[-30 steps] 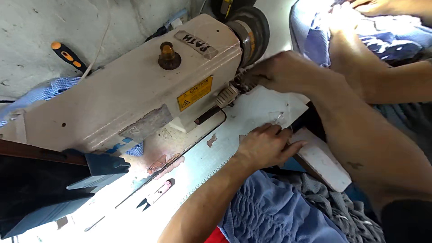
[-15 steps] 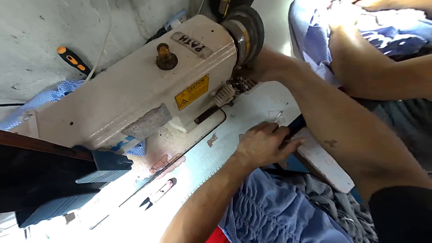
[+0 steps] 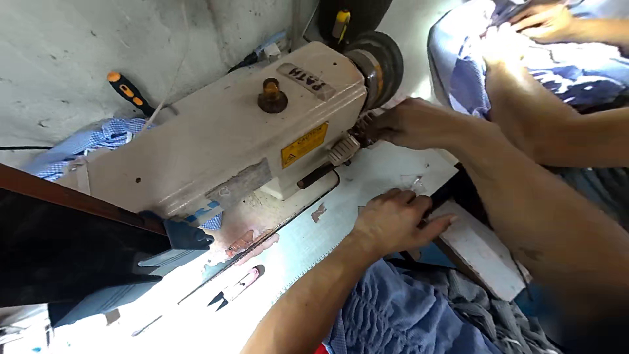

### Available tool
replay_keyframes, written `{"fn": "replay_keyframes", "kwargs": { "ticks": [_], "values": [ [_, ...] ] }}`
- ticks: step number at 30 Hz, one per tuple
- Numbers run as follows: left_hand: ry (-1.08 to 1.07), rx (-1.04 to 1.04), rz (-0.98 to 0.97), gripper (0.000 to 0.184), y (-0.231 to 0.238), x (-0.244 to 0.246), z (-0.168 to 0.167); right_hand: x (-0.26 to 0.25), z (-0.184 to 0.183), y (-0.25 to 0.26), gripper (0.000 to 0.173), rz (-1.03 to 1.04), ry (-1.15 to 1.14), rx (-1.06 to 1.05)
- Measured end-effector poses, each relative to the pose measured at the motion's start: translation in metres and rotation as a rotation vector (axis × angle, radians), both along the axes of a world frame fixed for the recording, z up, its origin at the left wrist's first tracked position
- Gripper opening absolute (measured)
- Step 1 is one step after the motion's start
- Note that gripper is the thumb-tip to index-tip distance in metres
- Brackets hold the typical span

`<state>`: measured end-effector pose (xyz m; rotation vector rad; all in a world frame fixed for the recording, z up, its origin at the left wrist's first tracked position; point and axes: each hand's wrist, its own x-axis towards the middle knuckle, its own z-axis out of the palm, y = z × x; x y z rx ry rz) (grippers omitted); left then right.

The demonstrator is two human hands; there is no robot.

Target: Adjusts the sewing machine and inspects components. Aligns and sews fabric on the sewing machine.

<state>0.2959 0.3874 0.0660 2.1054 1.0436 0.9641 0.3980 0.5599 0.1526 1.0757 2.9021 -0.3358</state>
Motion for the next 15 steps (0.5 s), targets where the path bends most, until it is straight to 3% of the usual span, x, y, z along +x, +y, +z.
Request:
{"fn": "replay_keyframes", "kwargs": {
  "ticks": [3, 7, 9, 15],
  "values": [
    [0.0, 0.001, 0.006, 0.041, -0.002, 0.001, -0.001, -0.02, 0.036, -0.017, 0.019, -0.023, -0.063, 0.12],
    [-0.013, 0.022, 0.007, 0.041, -0.003, 0.001, -0.004, -0.029, 0.003, 0.019, 0.016, -0.081, 0.107, -0.003],
    [-0.013, 0.002, -0.001, 0.042, -0.001, -0.002, -0.002, -0.015, -0.009, 0.015, 0.016, -0.045, 0.079, -0.065],
    [-0.017, -0.02, -0.009, 0.041, -0.001, -0.001, -0.001, -0.02, 0.032, -0.007, 0.022, 0.012, 0.037, 0.119]
  ]
}}
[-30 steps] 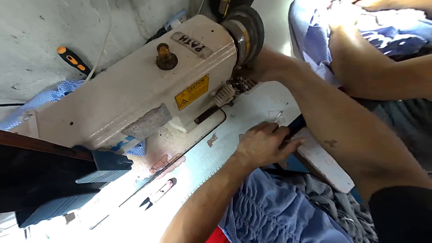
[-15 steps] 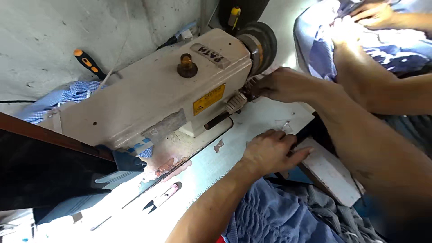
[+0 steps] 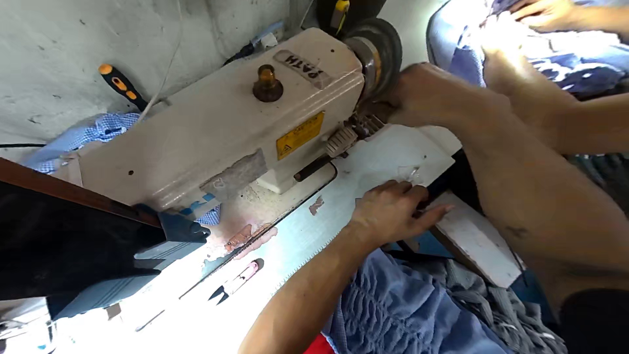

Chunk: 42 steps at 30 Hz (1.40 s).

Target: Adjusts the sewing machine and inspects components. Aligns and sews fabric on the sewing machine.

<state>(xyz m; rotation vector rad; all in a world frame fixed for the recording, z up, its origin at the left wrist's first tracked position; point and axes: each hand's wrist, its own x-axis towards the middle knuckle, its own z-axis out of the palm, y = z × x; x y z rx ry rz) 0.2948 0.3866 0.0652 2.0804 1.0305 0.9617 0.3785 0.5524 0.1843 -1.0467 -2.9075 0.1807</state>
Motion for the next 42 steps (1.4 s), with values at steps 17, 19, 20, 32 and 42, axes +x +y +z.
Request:
{"fn": "replay_keyframes", "kwargs": {
  "ticks": [17, 19, 20, 32, 42],
  "values": [
    [0.016, -0.01, 0.007, 0.042, 0.0, 0.002, -0.001, 0.021, -0.045, 0.018, 0.021, -0.08, 0.26, -0.074],
    [0.004, -0.008, 0.006, 0.042, 0.0, 0.003, -0.002, 0.019, -0.043, 0.025, 0.022, -0.108, 0.352, -0.055],
    [0.0, -0.011, 0.004, 0.043, 0.0, 0.002, -0.002, 0.018, -0.039, 0.025, 0.02, -0.135, 0.393, -0.062],
    [-0.083, -0.063, 0.014, 0.038, 0.002, -0.001, 0.001, 0.037, -0.073, -0.043, 0.026, -0.265, 1.449, -0.866],
    [-0.546, -0.468, 0.263, 0.041, 0.011, -0.017, 0.008, 0.032, -0.067, -0.1, 0.017, -0.471, 1.404, -0.684]
  ]
}}
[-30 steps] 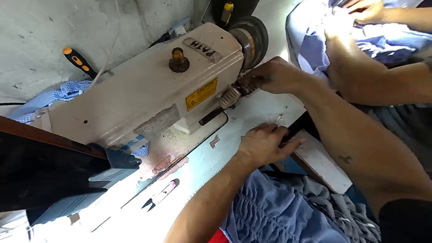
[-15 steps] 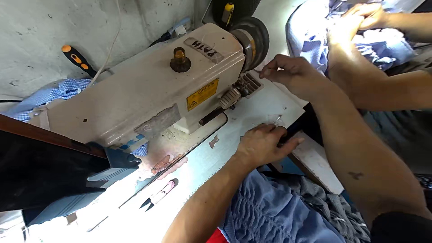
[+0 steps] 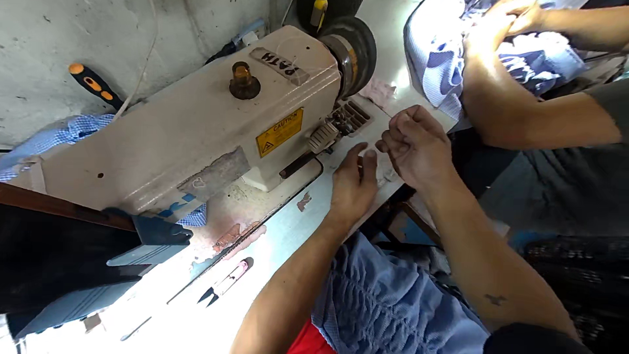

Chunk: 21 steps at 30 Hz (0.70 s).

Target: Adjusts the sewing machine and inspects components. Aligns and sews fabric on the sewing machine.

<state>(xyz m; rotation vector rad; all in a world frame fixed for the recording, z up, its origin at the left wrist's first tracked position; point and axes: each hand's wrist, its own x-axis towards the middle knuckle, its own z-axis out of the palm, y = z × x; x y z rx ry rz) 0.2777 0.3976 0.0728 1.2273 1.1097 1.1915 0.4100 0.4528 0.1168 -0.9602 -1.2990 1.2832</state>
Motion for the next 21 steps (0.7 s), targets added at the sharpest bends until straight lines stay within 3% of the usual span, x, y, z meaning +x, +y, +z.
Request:
{"fn": "replay_keyframes", "kwargs": {
  "ticks": [3, 5, 8, 10, 13, 15, 17, 19, 21],
  "values": [
    [-0.141, -0.085, -0.03, 0.045, -0.002, -0.005, 0.001, 0.006, 0.001, -0.038, 0.013, 0.005, -0.059, 0.041],
    [-0.168, -0.093, -0.04, 0.035, -0.003, -0.007, 0.0, 0.013, 0.004, -0.069, 0.012, 0.039, -0.097, 0.049],
    [-0.107, -0.039, -0.068, 0.022, -0.002, -0.004, 0.001, 0.029, 0.016, -0.103, 0.015, 0.124, -0.082, 0.053],
    [-0.027, 0.081, -0.122, 0.017, -0.003, 0.002, -0.001, 0.048, 0.028, -0.107, 0.025, 0.123, -0.229, 0.02],
    [0.126, 0.37, -0.28, 0.011, -0.008, 0.014, -0.01, 0.053, 0.046, -0.076, 0.043, -0.12, -0.742, 0.021],
    [0.212, 0.462, -0.421, 0.013, -0.01, 0.017, -0.011, 0.031, 0.051, -0.035, 0.05, -0.093, -0.952, -0.023],
    [0.304, 0.514, -0.555, 0.019, -0.011, 0.018, -0.012, 0.005, 0.046, 0.006, 0.05, 0.082, -0.871, -0.217],
    [0.411, 0.534, -0.706, 0.025, -0.012, 0.017, -0.009, -0.016, 0.036, 0.037, 0.037, 0.189, -0.736, -0.345],
    [0.433, 0.562, -0.771, 0.026, -0.011, 0.016, -0.008, -0.025, 0.035, 0.056, 0.026, 0.249, -0.918, -0.185]
  ]
}}
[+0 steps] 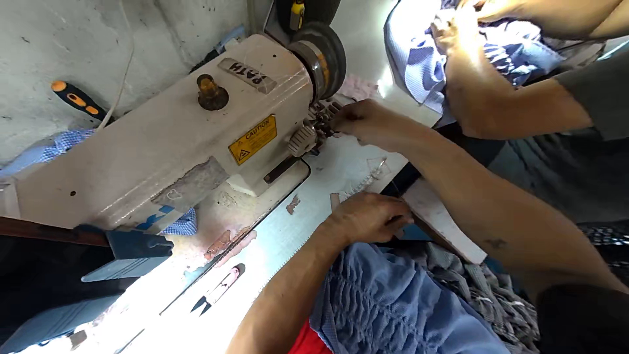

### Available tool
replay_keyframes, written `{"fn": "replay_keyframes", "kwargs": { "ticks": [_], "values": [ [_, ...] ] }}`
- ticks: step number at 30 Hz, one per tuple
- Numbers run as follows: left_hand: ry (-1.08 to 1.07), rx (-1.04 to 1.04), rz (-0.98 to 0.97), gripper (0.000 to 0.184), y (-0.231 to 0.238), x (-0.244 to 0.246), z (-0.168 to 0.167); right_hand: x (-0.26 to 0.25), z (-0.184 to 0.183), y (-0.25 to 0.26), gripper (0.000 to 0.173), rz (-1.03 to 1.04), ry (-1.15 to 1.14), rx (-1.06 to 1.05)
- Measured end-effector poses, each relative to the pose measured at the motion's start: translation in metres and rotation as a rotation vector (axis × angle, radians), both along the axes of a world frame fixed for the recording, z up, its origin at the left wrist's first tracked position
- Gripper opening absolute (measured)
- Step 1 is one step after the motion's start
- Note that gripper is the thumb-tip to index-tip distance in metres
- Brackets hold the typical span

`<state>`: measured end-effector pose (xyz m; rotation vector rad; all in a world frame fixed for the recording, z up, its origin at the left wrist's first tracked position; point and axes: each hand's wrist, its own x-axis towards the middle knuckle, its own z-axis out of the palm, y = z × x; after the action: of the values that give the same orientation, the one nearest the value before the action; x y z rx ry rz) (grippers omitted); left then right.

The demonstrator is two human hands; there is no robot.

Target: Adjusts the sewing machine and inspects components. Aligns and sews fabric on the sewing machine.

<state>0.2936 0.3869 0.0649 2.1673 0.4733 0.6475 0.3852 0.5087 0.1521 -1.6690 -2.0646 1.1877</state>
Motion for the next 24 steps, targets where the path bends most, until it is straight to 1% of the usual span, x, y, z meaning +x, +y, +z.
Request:
{"fn": "replay_keyframes", "kwargs": {
  "ticks": [2, 3, 5, 7, 8, 9, 10, 12, 14, 16, 17, 18, 19, 20, 22, 23, 24],
  "values": [
    [-0.011, 0.0, -0.009, 0.026, 0.002, -0.001, 0.001, -0.002, 0.006, 0.006, 0.023, 0.213, -0.279, 0.275],
    [-0.01, -0.007, -0.004, 0.026, 0.003, -0.001, 0.001, -0.002, 0.008, 0.006, 0.022, 0.309, -0.371, 0.414],
    [-0.012, -0.022, 0.015, 0.026, 0.004, -0.001, 0.002, -0.003, 0.012, 0.012, 0.023, 0.472, -0.468, 0.623],
    [-0.011, -0.049, 0.028, 0.026, 0.005, -0.003, 0.002, -0.009, 0.014, 0.025, 0.024, 0.503, -0.458, 0.711],
    [-0.011, -0.065, 0.033, 0.026, 0.005, -0.003, 0.003, -0.013, 0.011, 0.036, 0.025, 0.483, -0.415, 0.721],
    [-0.021, -0.074, 0.044, 0.026, 0.005, -0.002, 0.002, -0.015, 0.005, 0.048, 0.027, 0.462, -0.374, 0.689],
    [-0.04, -0.072, 0.057, 0.026, 0.005, -0.001, 0.0, -0.013, -0.004, 0.06, 0.026, 0.449, -0.315, 0.632],
    [-0.08, -0.049, 0.065, 0.025, 0.004, -0.001, -0.003, 0.0, -0.022, 0.068, 0.015, 0.476, -0.197, 0.53],
    [-0.077, -0.038, 0.06, 0.025, 0.007, -0.003, -0.001, 0.013, -0.015, 0.056, 0.014, 0.543, -0.244, 0.496],
    [-0.063, -0.055, 0.066, 0.025, 0.009, -0.003, 0.002, 0.011, 0.01, 0.041, 0.018, 0.611, -0.354, 0.559],
    [-0.057, -0.066, 0.074, 0.026, 0.008, -0.002, 0.003, 0.005, 0.019, 0.037, 0.021, 0.625, -0.375, 0.606],
    [-0.061, -0.071, 0.098, 0.025, 0.006, -0.002, 0.002, -0.003, 0.021, 0.04, 0.022, 0.626, -0.35, 0.667],
    [-0.071, -0.077, 0.132, 0.025, 0.005, -0.001, 0.0, -0.011, 0.015, 0.049, 0.024, 0.611, -0.31, 0.699],
    [-0.088, -0.078, 0.174, 0.025, 0.004, 0.0, -0.001, -0.016, 0.006, 0.06, 0.022, 0.583, -0.273, 0.663],
    [-0.127, -0.075, 0.236, 0.025, 0.004, 0.001, -0.003, -0.012, -0.011, 0.073, 0.014, 0.538, -0.207, 0.528],
    [-0.141, -0.073, 0.249, 0.025, 0.004, 0.001, -0.004, -0.005, -0.014, 0.068, 0.013, 0.541, -0.218, 0.467],
    [-0.148, -0.073, 0.255, 0.025, 0.004, 0.0, -0.003, 0.003, -0.012, 0.061, 0.013, 0.563, -0.26, 0.452]
  ]
}}
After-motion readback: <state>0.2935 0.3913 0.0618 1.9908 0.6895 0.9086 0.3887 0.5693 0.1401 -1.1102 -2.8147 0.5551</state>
